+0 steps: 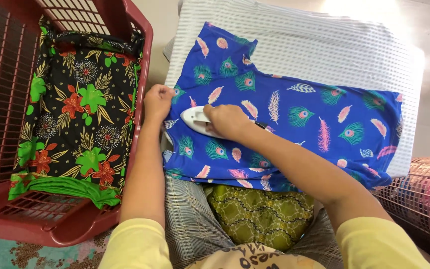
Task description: The person irons a blue patterned shirt on a striped mat, folds it, and places it in a basket. Then they iron a pink and gray shirt and fold it.
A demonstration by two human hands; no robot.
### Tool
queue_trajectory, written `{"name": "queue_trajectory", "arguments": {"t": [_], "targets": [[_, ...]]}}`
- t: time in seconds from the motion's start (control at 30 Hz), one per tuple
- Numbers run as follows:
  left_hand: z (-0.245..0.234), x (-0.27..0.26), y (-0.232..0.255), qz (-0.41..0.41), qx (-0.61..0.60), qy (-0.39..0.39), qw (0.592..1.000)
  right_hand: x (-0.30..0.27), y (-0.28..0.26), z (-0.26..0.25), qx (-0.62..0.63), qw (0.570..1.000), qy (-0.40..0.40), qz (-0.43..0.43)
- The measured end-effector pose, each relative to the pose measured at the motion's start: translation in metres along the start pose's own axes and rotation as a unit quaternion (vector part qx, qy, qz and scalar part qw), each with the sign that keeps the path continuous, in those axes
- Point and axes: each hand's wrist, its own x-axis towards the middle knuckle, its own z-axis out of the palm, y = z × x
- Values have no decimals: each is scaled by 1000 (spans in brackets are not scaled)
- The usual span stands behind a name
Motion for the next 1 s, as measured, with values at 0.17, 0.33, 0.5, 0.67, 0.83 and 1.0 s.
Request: {"name": "queue_trajectory", "arguments": {"t": [0.17,0.33,0.5,0.67,0.83,1.0], "targets": [[-27,-13,-14,-37,-57,-93,993,35,33,-26,2,994,62,89],[-35,-33,-8,-77,-52,-41,995,36,15,-36,4,996,41,82],[-33,-26,-40,-124,-152,-41,980,20,-33,-6,5,1000,-15,-3],[-37,-30,-38,-135,-106,-54,984,37,-6,-20,-4,998,9,59],[-41,-16,4,-100,176,-103,974,55,51,-47,-23,990,76,120],[-4,45,67,-27,139,-124,982,22,21,-21,-51,997,58,31]]}}
